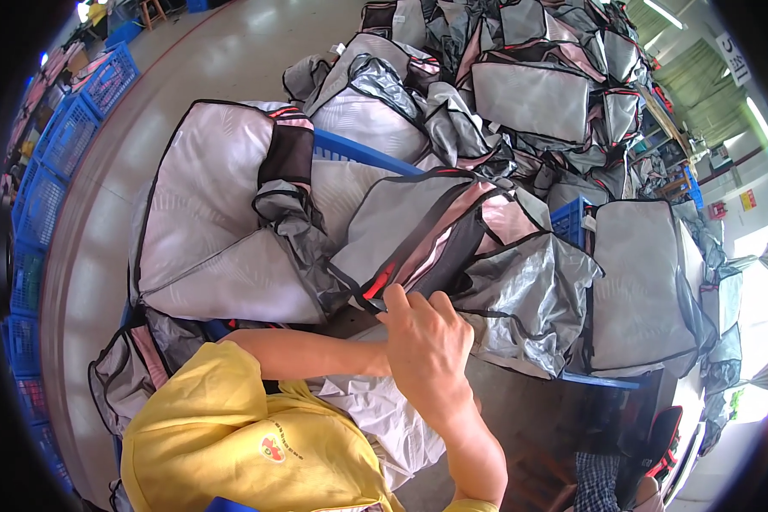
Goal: Inspecting and unfolding large textile storage bags for quality control.
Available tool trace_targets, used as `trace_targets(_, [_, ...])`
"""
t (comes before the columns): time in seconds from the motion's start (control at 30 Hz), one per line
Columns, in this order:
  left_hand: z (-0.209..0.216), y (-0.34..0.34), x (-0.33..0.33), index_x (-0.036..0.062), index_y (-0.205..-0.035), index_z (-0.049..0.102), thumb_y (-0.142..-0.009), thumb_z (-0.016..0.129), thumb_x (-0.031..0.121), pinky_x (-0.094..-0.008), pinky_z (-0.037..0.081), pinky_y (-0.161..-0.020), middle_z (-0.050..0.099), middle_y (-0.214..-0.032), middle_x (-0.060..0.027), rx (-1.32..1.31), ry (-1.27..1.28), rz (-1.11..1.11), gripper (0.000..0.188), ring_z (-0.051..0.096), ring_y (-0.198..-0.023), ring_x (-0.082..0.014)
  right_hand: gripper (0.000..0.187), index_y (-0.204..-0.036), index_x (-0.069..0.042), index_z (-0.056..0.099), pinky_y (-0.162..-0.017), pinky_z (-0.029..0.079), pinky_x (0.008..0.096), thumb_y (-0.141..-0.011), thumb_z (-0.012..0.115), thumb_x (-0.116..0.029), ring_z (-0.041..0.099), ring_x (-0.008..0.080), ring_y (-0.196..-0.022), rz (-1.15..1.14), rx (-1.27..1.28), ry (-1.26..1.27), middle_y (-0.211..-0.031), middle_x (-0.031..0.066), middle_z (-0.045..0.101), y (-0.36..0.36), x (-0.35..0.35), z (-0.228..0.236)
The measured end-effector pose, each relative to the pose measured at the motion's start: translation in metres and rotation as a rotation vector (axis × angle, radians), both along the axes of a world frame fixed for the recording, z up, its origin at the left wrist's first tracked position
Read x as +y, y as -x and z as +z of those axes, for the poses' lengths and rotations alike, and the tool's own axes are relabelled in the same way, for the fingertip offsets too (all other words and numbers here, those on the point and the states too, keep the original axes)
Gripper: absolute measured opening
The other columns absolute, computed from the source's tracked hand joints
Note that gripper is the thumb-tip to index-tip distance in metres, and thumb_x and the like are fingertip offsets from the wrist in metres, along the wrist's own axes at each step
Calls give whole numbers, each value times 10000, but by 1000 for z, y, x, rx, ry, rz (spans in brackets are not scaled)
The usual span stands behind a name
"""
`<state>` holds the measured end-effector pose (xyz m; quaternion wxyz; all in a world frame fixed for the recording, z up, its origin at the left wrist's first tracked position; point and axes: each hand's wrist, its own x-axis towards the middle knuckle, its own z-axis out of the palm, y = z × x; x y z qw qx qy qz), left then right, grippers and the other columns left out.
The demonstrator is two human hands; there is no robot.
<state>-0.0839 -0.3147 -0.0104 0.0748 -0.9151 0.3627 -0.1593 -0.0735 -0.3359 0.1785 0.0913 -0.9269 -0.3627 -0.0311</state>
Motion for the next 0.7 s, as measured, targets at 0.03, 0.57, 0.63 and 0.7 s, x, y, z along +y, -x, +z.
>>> trace_targets(0.03, [0,1,0,72,-920,754,-855,639,196,-367,474,-754,610,-1011,-78,8,1,5,181,605,-914,-220,243,-929,-117,586,-599,523,399,-864,790,-232,626,238,-788,1,-12,-13,-779,17,628,-1,0,0])
trace_targets(0.57, [23,-2,16,71,-894,728,-853,647,168,-356,493,-744,609,-1018,-78,148,-11,-1,133,614,-921,-216,309,-1155,-46,633,-863,544,437,-900,773,-152,700,355,-967,-209,303,-472,-949,152,719,7,-68,-22])
trace_targets(0.63, [24,-2,23,71,-891,725,-853,647,164,-355,496,-743,609,-1019,-78,175,-17,7,127,616,-922,-215,221,-1131,-20,599,-838,554,389,-957,721,-82,722,316,-930,-343,350,-626,-930,156,710,16,-108,-31])
trace_targets(0.7, [22,-6,31,76,-889,717,-851,643,159,-364,507,-747,592,-1003,-73,199,35,-5,117,618,-919,-225,163,-1081,-5,569,-730,518,299,-991,693,-59,661,152,-800,-556,357,-835,-864,86,675,32,-152,-48])
